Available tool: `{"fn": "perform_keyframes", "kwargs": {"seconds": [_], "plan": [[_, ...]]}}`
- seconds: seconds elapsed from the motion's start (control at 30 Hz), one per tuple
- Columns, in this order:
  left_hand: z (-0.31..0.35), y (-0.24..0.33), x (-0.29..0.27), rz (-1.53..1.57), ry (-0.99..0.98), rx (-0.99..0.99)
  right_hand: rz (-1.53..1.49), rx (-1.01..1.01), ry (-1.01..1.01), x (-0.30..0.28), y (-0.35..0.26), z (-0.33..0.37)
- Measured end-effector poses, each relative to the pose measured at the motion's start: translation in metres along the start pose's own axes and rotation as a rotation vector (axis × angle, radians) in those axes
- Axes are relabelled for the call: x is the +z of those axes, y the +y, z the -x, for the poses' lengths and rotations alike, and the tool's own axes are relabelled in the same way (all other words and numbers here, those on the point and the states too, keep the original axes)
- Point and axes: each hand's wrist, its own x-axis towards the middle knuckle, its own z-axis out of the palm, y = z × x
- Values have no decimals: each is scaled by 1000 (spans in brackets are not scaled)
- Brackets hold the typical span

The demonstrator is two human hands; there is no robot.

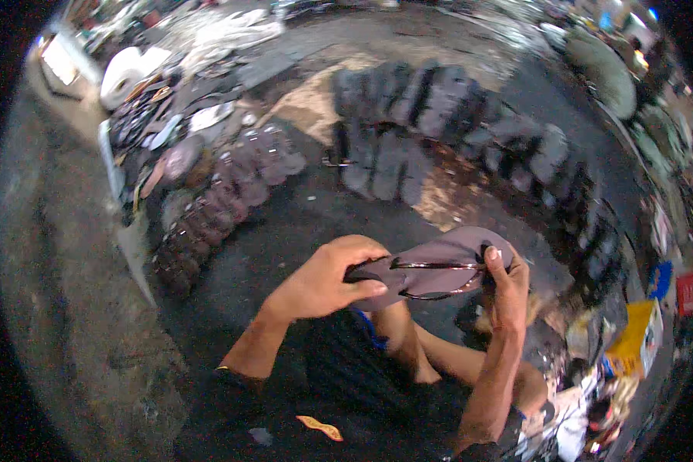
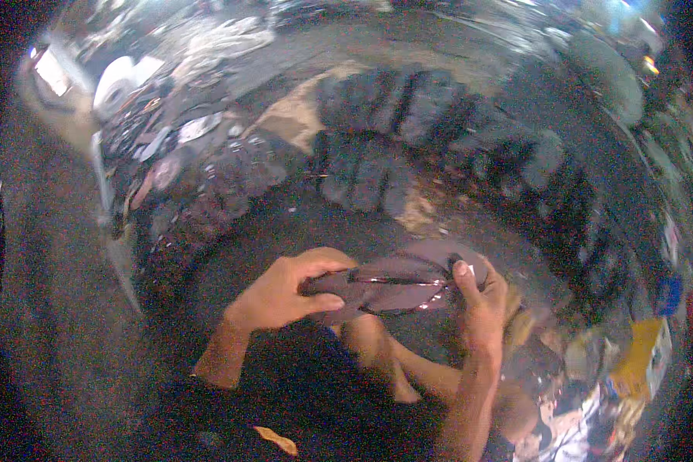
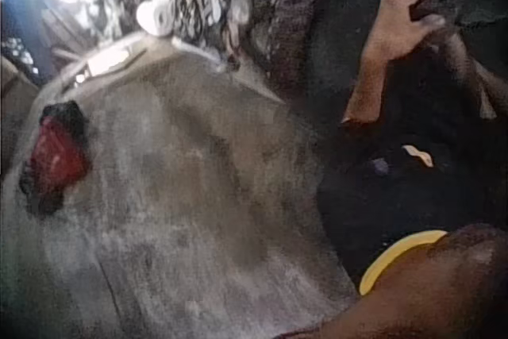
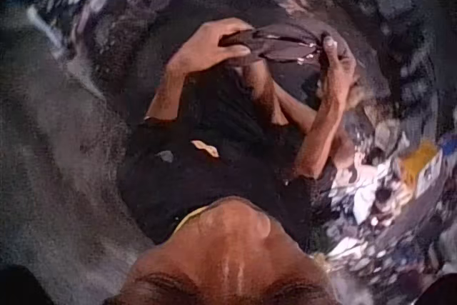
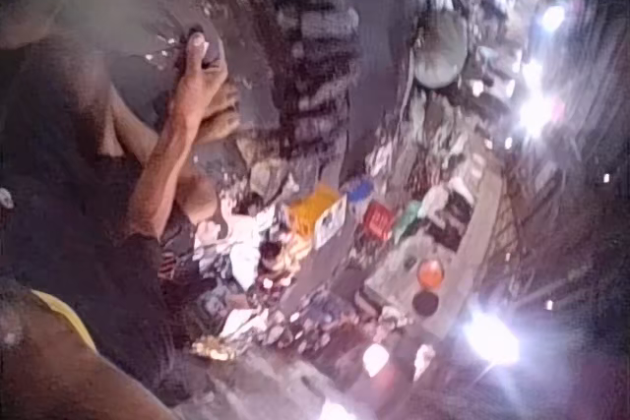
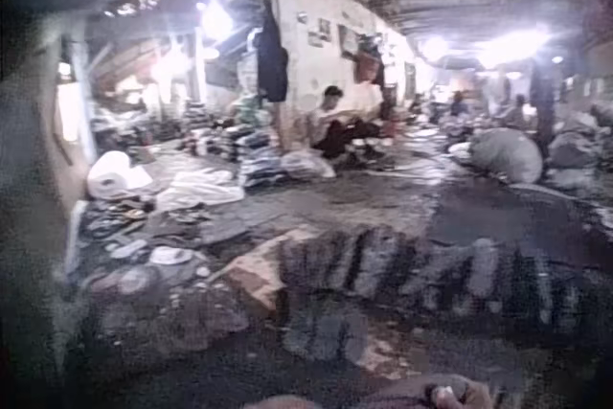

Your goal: The person repeatedly places a dark flip-flop onto a wooden shoe last, adjusts the strap, and removes it. This cycle is performed multiple times with the same flip-flop and last.

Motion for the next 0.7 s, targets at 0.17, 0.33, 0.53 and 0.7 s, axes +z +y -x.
{"fn": "perform_keyframes", "kwargs": {"seconds": [0.17, 0.33, 0.53, 0.7], "plan": [[47, -58, -98, 152, 587, -502, 187, -42, -224, 59, 82, -119], [102, -206, -172, 722, 1422, -435, 993, -420, 88, 128, 186, -178], [150, -324, -196, 979, 1508, -449, 1018, -459, 25, 83, 217, -198], [96, -241, -127, 785, 1530, -500, 609, -260, 413, -26, 114, -105]]}}
